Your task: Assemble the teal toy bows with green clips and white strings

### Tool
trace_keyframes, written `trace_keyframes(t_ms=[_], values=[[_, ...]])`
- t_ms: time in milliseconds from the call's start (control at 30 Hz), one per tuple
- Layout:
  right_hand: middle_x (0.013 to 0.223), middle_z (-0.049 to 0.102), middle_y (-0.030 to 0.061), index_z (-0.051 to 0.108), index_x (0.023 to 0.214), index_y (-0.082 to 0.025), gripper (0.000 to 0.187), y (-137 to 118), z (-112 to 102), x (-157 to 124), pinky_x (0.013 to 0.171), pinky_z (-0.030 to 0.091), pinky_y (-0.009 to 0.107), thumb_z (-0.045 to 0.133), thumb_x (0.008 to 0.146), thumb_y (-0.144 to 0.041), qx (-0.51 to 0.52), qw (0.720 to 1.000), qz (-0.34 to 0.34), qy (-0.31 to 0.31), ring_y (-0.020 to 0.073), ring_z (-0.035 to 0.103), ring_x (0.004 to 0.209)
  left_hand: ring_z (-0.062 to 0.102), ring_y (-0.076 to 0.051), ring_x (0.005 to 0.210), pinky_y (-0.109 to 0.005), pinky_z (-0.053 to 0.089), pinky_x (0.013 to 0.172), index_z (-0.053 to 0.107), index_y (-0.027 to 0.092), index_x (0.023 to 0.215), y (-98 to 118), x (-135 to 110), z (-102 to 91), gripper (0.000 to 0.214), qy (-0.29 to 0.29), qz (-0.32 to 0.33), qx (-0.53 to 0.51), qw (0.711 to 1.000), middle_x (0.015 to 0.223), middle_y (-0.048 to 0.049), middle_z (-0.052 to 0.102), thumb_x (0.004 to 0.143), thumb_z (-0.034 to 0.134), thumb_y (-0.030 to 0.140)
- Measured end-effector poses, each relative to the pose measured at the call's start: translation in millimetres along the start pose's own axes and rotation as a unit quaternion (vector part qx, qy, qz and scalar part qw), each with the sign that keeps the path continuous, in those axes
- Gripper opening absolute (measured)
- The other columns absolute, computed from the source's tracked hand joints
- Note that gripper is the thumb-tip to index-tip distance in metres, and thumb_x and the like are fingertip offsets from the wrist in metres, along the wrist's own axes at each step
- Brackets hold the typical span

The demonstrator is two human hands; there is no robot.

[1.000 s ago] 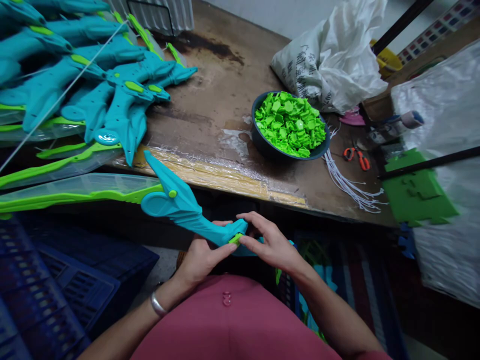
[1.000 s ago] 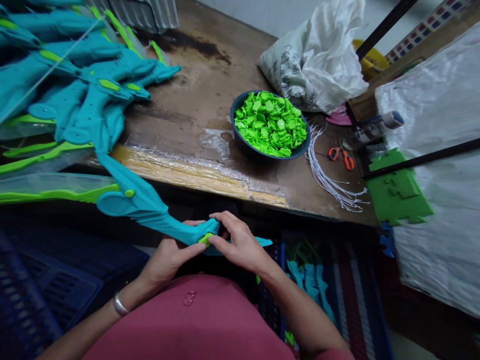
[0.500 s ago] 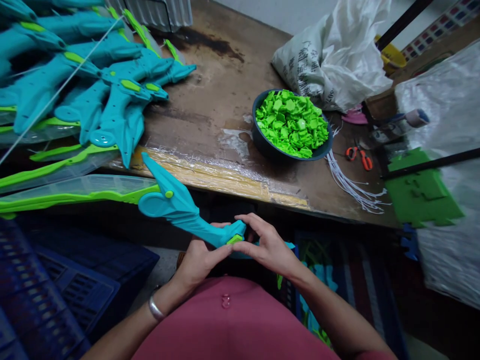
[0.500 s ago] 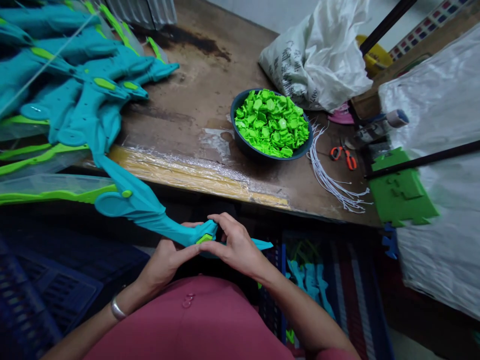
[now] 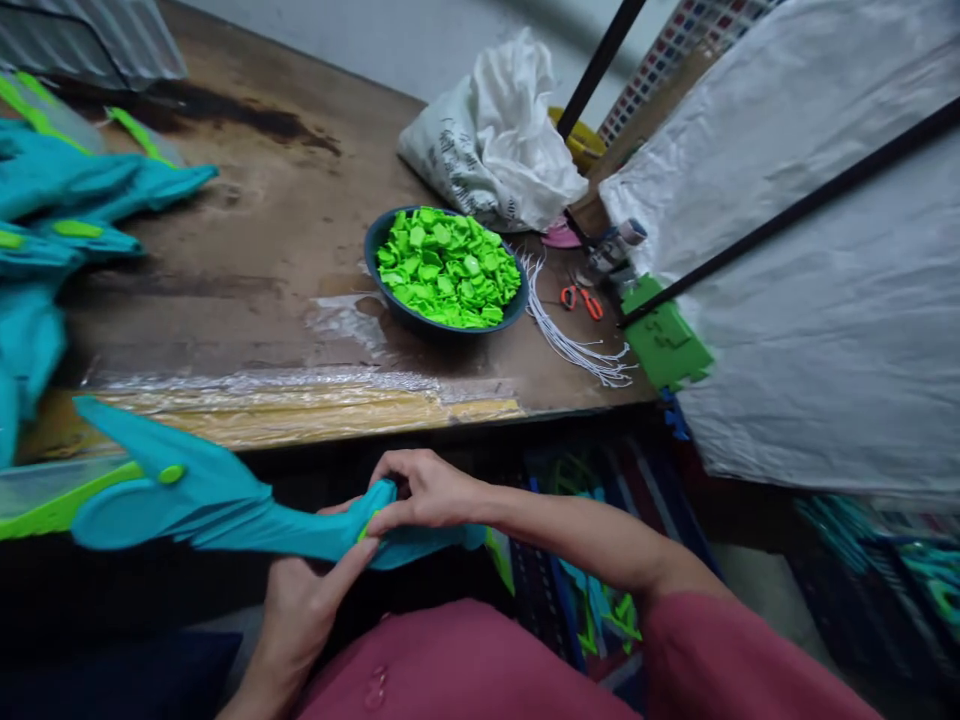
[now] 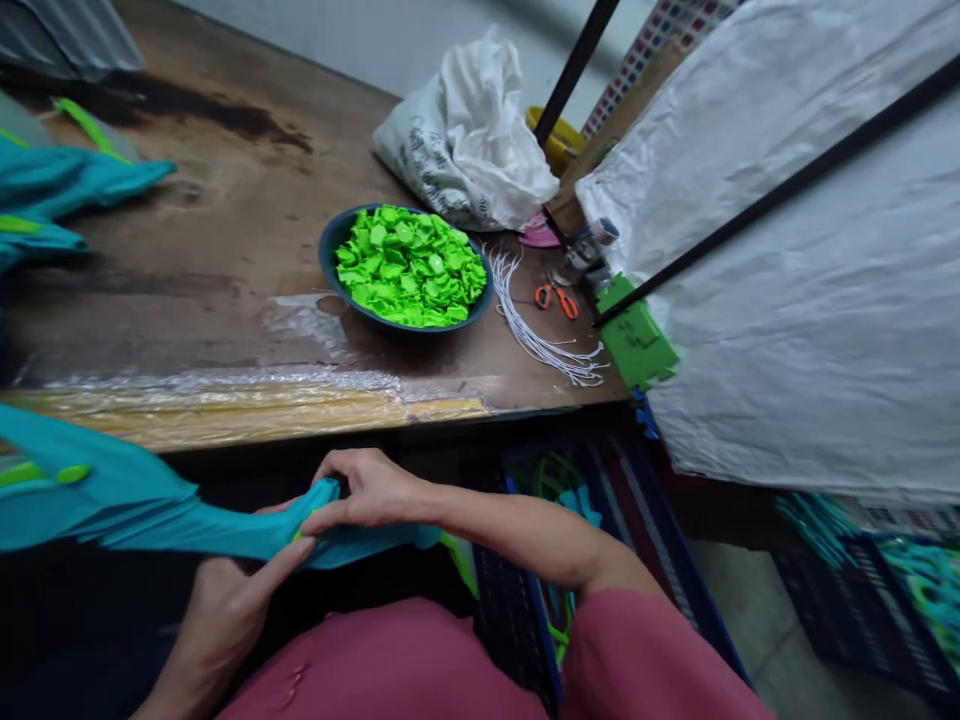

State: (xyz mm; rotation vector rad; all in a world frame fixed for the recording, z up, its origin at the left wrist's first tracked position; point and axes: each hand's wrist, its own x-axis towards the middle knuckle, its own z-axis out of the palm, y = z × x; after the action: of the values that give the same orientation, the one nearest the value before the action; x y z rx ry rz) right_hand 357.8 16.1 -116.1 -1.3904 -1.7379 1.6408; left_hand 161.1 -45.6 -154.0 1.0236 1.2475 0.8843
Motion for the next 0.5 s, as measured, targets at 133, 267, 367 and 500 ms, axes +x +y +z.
trace_keyframes(t_ms=[133,267,367,500], values=[[0.083,0.064,-0.0039,0.068,0.094,-0.018,0.035,6,5,4,0.066,0.044,0.021,0.089,0.07,-0.034,-0.018,0.999,-0.029,0.028,0.0115,0.059,0.075,0.067,-0.037,0.114,-0.046,0.049,0.104,0.075,0.016,0.115,-5,10,2.7,0.046,-0.027,-0.029,-0.068,0.997,0.117,-0.0125,0.076,0.076,0.083,0.038],[0.078,0.068,-0.0043,0.072,0.097,-0.022,0.035,12,-17,-8,0.066,0.048,0.022,0.082,0.076,-0.048,-0.18,0.964,-0.099,0.171,0.0111,0.061,0.069,0.067,-0.038,0.115,-0.048,0.05,0.102,0.07,0.013,0.123,-1,10,12.4,0.057,-0.049,-0.08,-0.189,0.978,0.12,-0.0171,0.074,0.074,0.086,0.037],[0.087,0.069,0.0033,0.069,0.101,-0.02,0.031,26,-81,-19,0.076,0.051,0.03,0.058,0.094,-0.048,-0.224,0.912,-0.076,0.335,0.0173,0.063,0.078,0.07,-0.037,0.108,-0.05,0.051,0.1,0.071,0.012,0.118,4,6,19.9,0.059,-0.019,-0.101,-0.251,0.962,0.114,-0.0178,0.076,0.069,0.09,0.039],[0.103,0.063,0.0177,0.061,0.099,-0.014,0.027,59,-184,-18,0.096,0.042,0.051,0.049,0.092,-0.037,-0.28,0.8,0.006,0.531,0.0316,0.056,0.103,0.071,-0.032,0.102,-0.043,0.053,0.095,0.077,0.012,0.104,12,2,21.7,0.052,0.008,-0.123,-0.327,0.937,0.105,-0.0144,0.079,0.072,0.085,0.052]])
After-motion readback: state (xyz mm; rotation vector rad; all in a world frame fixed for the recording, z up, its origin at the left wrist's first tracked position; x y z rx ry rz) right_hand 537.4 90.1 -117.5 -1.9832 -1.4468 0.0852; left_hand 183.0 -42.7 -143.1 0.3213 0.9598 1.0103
